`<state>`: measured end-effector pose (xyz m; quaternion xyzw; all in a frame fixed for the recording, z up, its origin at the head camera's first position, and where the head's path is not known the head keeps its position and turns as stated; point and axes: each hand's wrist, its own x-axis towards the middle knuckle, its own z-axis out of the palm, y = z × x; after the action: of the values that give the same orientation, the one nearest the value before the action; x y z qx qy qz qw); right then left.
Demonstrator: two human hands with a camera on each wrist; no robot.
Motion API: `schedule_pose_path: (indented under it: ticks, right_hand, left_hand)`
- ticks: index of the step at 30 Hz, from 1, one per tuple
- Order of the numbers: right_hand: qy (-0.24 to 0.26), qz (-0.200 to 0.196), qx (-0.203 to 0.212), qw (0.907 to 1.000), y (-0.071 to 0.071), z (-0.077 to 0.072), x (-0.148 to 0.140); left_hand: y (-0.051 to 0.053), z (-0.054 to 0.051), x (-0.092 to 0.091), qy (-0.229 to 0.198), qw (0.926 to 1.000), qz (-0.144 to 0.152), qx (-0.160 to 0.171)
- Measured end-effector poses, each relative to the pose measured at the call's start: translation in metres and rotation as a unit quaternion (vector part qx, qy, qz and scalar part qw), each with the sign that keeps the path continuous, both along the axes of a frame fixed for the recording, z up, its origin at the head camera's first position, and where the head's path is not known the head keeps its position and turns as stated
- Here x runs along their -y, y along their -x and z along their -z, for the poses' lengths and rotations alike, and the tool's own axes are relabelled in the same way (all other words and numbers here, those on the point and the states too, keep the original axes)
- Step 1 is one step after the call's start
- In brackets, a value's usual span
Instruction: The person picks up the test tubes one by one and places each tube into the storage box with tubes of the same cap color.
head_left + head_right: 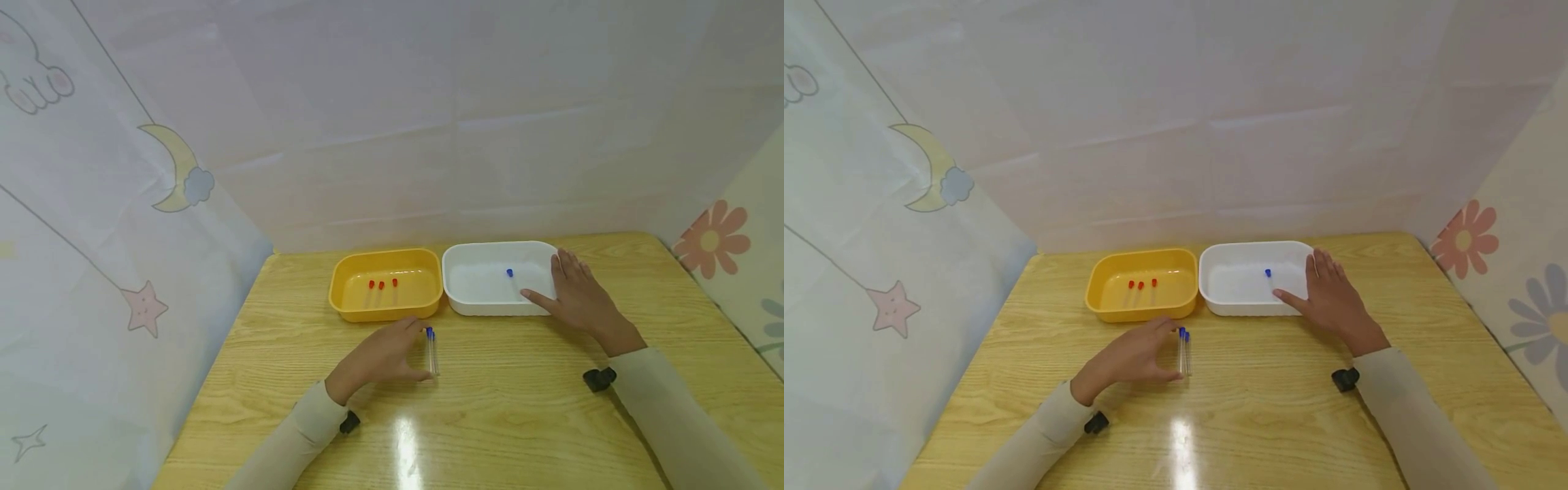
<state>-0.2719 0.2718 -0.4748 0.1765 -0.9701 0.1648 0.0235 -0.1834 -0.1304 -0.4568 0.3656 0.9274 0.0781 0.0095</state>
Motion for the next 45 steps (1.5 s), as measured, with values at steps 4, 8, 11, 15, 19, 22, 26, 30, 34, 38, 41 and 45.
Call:
schedule_pose_path:
  ticks: [4, 8, 11, 15, 19, 22, 26, 30, 34, 38, 41, 45]
  right_hand:
    - [0.0, 0.001, 0.004, 1.0, -0.001, -0.001, 0.0]
    - [-0.001, 0.002, 0.008, 1.0, -0.001, -0.002, 0.001]
    - [-0.002, 0.002, 0.008, 1.0, -0.002, -0.003, 0.001]
    - [-0.002, 0.002, 0.003, 1.0, -0.002, -0.002, 0.0]
    - [-0.002, 0.001, 0.0, 1.0, -0.002, -0.003, 0.0]
    - [0.002, 0.0, 0.0, 1.0, -0.003, -0.003, 0.0]
    - [0.003, -0.001, 0.001, 1.0, -0.003, -0.004, 0.0]
    - [-0.001, 0.001, 0.006, 1.0, -0.002, -0.004, 0.001]
    - [0.0, 0.001, 0.006, 1.0, -0.002, -0.004, 0.001]
    - [0.004, 0.001, 0.003, 1.0, -0.003, -0.004, 0.001]
    - [0.01, 0.0, 0.0, 0.9999, -0.004, -0.005, 0.002]
    - [0.009, -0.001, -0.002, 1.0, -0.004, -0.006, 0.002]
  left_hand:
    - [0.001, -0.001, 0.0, -0.014, 0.9999, 0.004, 0.002]
    - [0.0, -0.003, -0.001, -0.024, 0.9997, -0.001, 0.005]
    - [0.0, -0.005, -0.001, -0.032, 0.9994, -0.007, 0.008]
    - [0.0, -0.006, -0.002, -0.041, 0.9991, -0.007, 0.007]
    - [0.001, -0.007, -0.003, -0.044, 0.999, -0.008, 0.005]
    - [0.002, -0.009, -0.003, -0.045, 0.9989, -0.009, 0.007]
    - [0.003, -0.01, -0.003, -0.049, 0.9988, -0.004, 0.007]
    - [0.005, -0.011, -0.003, -0.057, 0.9984, 0.0, 0.004]
    - [0.006, -0.014, -0.003, -0.068, 0.9977, 0.005, 0.002]
    - [0.007, -0.017, -0.005, -0.071, 0.9974, 0.008, -0.007]
    - [0.007, -0.02, -0.006, -0.071, 0.9974, 0.008, -0.013]
    - [0.009, -0.022, -0.008, -0.066, 0.9976, 0.008, -0.02]
